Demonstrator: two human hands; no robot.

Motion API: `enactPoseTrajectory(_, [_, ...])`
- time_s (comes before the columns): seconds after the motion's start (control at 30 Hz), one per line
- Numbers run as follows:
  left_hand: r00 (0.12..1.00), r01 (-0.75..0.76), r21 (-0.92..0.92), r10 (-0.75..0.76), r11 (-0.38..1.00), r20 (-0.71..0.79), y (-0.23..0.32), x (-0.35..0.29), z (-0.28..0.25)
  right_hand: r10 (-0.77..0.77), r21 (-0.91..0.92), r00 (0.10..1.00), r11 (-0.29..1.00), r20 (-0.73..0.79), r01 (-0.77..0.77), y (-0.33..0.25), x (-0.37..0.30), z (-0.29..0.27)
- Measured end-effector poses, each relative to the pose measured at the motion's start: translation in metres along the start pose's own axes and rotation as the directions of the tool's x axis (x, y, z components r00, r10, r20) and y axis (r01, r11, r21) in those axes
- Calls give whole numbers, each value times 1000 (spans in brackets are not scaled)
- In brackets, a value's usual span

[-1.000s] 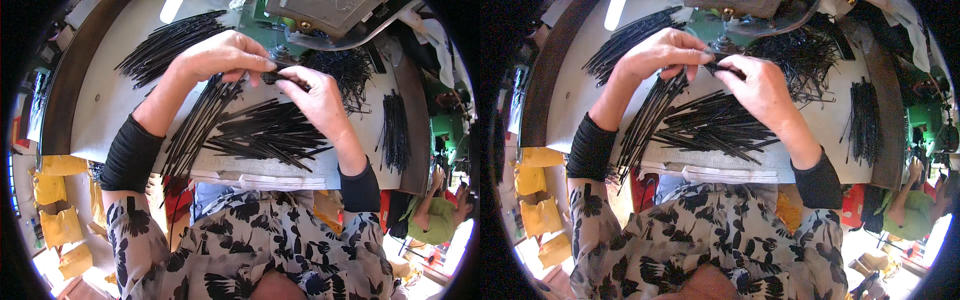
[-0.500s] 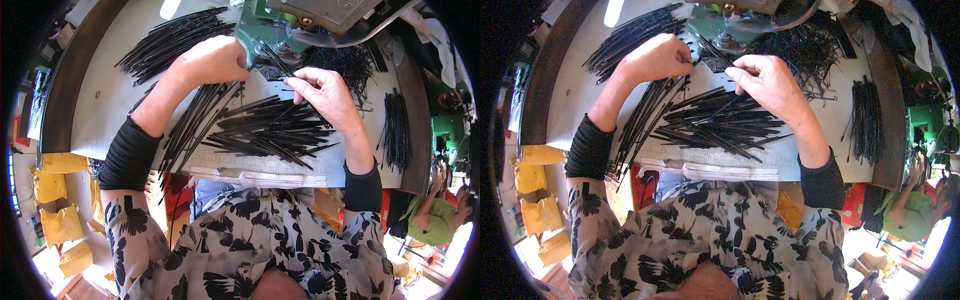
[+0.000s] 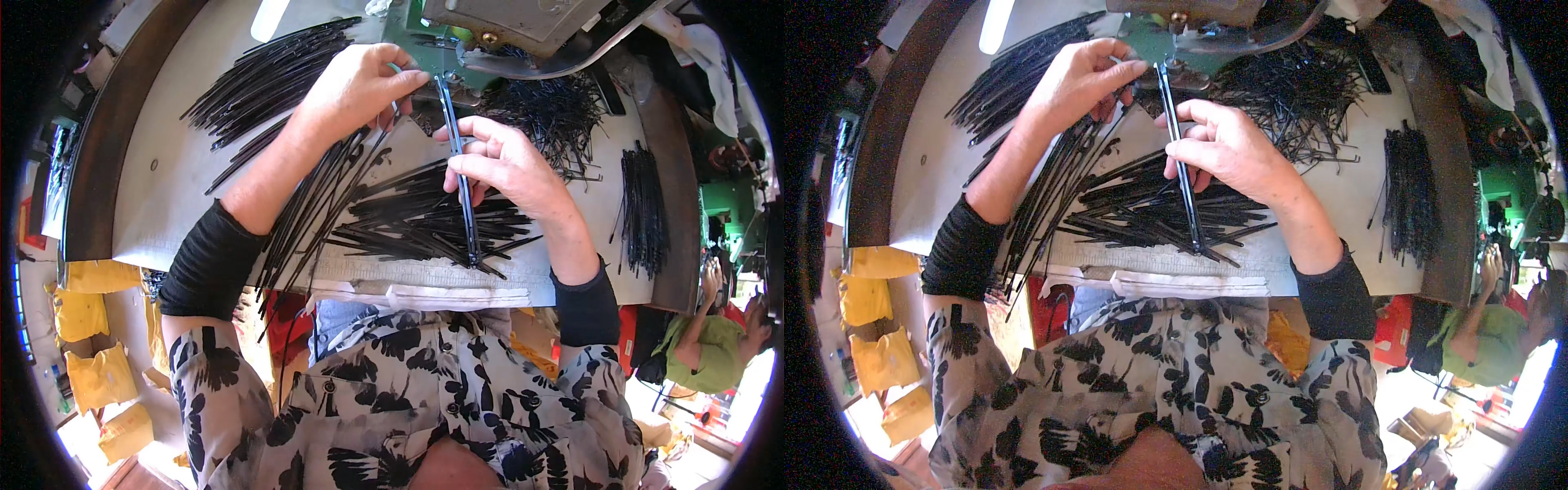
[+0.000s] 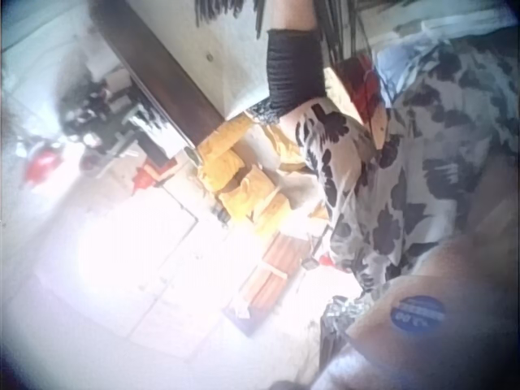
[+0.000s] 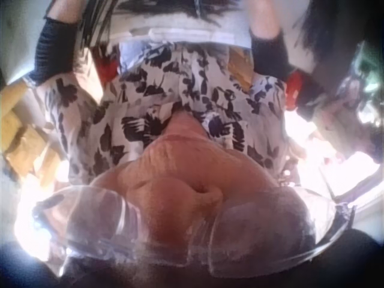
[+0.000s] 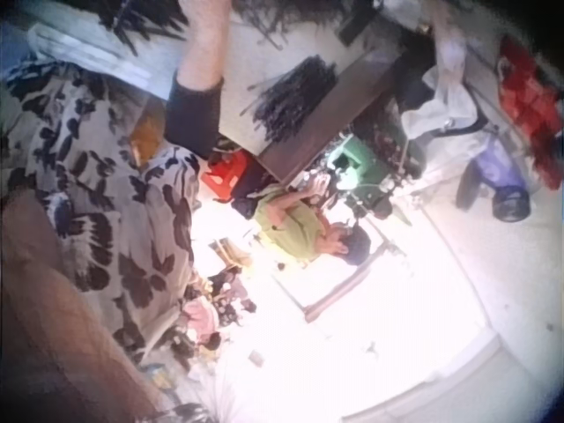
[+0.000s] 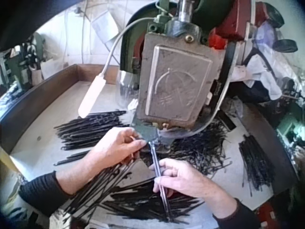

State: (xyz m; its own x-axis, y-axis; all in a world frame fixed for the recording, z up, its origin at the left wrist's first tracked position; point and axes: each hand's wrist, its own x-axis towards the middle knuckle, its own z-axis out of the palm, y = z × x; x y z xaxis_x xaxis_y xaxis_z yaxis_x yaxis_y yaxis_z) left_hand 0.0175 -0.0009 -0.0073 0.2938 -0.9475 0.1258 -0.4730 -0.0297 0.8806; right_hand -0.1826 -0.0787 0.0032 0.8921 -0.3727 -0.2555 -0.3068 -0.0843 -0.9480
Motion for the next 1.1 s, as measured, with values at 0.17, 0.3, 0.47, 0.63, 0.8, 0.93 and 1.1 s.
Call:
enactPoseTrajectory(0.17, [998,53,-199,-57,979,-15,-5,-1,14,0,45,1000,999,6,-1,3,0,0])
enactPoseTrajectory(0.3, [996,92,-352,-87,931,30,-2,0,12,-10,59,1000,998,-2,10,5,0,0])
enactPoseTrajectory(0.47, [991,130,-430,-116,893,60,0,-3,11,-9,81,1000,997,-15,11,3,-3,1])
enactPoseTrajectory(0.63, [992,125,-420,-116,899,48,3,-6,12,-22,51,1000,998,-14,22,1,-3,1])
enactPoseTrajectory(0.8, [994,108,-443,-90,890,61,2,-5,13,-24,77,1000,997,-19,25,1,-4,4])
enactPoseTrajectory(0.93, [996,88,-475,-63,876,68,0,-4,12,-18,89,999,996,-31,21,-1,-4,4])
enactPoseTrajectory(1.1, [996,89,-426,-84,900,31,5,-4,15,-16,112,999,994,-41,21,-2,-5,5])
